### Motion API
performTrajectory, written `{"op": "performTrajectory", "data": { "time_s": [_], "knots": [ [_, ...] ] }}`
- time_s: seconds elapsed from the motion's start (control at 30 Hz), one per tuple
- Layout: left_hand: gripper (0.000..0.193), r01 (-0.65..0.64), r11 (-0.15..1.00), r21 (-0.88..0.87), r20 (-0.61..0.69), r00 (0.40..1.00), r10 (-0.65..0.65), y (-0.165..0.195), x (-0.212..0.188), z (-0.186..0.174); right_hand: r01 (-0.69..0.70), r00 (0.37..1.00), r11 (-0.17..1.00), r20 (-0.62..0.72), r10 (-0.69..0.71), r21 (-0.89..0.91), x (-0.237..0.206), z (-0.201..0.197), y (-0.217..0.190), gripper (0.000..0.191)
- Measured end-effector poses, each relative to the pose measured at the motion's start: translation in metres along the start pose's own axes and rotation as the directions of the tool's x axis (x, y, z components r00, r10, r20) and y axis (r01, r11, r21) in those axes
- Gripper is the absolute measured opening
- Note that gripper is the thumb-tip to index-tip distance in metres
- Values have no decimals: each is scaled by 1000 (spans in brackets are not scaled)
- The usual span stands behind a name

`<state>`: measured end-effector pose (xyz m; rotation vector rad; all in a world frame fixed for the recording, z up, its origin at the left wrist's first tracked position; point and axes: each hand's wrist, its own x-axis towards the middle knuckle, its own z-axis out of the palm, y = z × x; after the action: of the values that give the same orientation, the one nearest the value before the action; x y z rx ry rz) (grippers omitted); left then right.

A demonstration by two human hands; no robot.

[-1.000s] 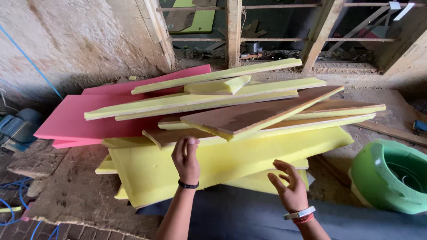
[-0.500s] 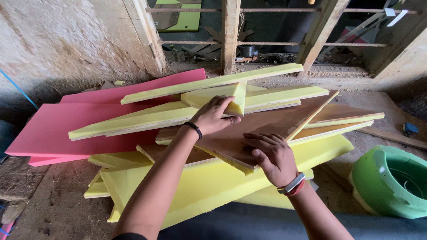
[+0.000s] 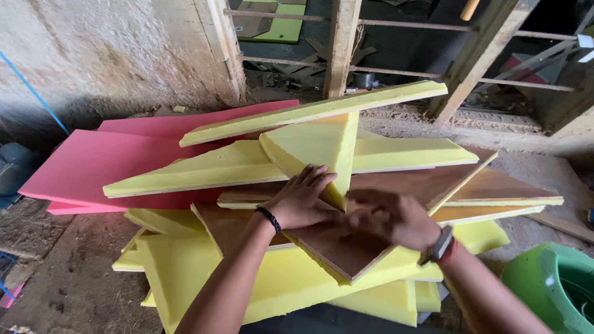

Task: The person wraps gray fabric around long yellow foam strips, smoothing and folding the fabric over the foam, and cuts fabric to length with scissors. They then carry the wrapped foam pieces and stack them onto a pile of cut foam shapes on a workbench.

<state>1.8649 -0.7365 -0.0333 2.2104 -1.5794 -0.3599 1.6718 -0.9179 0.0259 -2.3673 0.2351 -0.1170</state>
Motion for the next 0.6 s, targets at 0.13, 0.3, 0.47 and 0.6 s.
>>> {"op": "performTrajectory", "data": {
  "time_s": [0.13,0.3,0.47,0.6],
  "knots": [
    [96,18,998,-62,-5,1000,-18,0,-2,-3,76,989,865,-72,-128,-496,142,-27,64,58],
    [95,46,995,-87,-7,999,-46,0,-3,-11,69,922,508,-139,-361,-859,274,-26,159,68],
    [92,34,989,-141,-48,998,-42,-3,-8,-17,18,930,416,-137,-341,-909,350,1,200,42],
    [86,34,985,-171,-66,997,-46,-7,-10,-17,-2,984,440,-81,-159,-898,353,1,180,49]
  ]
}}
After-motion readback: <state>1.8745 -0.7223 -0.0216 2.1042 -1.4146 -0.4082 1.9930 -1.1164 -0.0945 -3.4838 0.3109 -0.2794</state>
